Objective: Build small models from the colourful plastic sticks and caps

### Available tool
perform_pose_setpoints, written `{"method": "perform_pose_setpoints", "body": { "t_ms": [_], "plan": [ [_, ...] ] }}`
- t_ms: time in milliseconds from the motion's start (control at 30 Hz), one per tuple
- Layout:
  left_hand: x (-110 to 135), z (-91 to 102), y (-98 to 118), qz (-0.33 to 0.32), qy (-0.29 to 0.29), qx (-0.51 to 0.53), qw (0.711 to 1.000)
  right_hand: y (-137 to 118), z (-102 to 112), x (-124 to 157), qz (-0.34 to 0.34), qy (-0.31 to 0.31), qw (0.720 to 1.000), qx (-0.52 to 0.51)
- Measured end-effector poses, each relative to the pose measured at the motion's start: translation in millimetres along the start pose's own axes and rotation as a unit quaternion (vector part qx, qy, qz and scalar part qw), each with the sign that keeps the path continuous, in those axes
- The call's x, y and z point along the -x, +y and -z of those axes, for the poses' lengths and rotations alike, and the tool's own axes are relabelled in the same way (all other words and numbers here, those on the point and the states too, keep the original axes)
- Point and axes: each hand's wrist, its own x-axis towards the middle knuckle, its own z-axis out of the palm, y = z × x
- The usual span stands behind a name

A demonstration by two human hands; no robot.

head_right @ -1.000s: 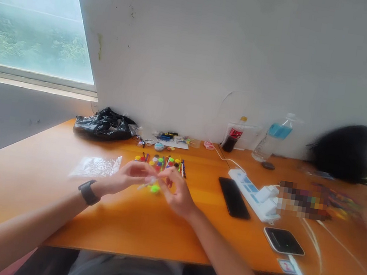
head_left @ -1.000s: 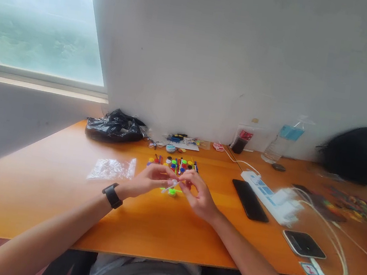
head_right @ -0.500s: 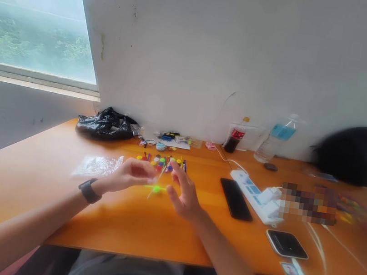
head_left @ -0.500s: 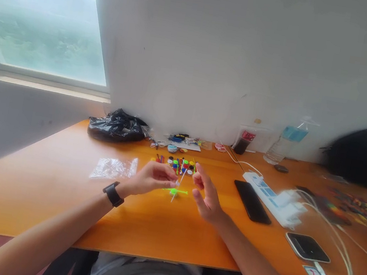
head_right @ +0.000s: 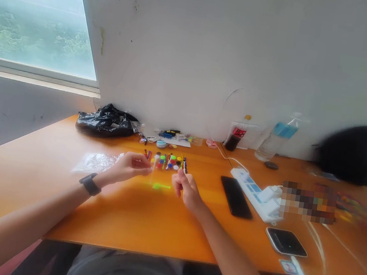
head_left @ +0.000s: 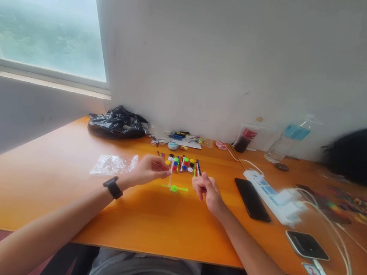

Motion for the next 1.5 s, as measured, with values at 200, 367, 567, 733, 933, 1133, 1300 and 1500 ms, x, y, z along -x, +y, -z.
{"method": "perform_pose_setpoints", "body": {
  "t_ms": [200,367,567,733,933,1133,1300,1500],
  "plan": [
    [-1,2.8,2,-0.010,0.017,0.042,0.999,0,-2,0,-0.003,0.007,1.000,0.021],
    [-3,5.5,3,-0.031,0.080,0.081,0.993,0,-1,0,-0.011,0.016,1.000,0.024],
    [-4,6.2,2,-0.021,0.083,0.108,0.990,3,-6,1,-0.017,0.016,0.992,0.125],
    [-4,2.6,-3,0.006,0.047,0.179,0.983,9,-13,4,0.000,-0.035,0.970,0.239],
    [-4,-4.8,-6,0.048,0.012,0.218,0.975,14,-13,4,0.026,-0.111,0.947,0.301],
    [0,-10.4,-21,0.013,-0.019,0.011,1.000,18,-9,0,0.067,-0.094,0.941,0.318],
    [3,-20.5,-28,-0.098,-0.023,-0.134,0.986,19,-8,-1,0.093,-0.094,0.943,0.305],
    [4,-25.6,-24,-0.130,-0.051,-0.214,0.967,22,-9,-3,0.101,-0.069,0.941,0.315]
  ]
}}
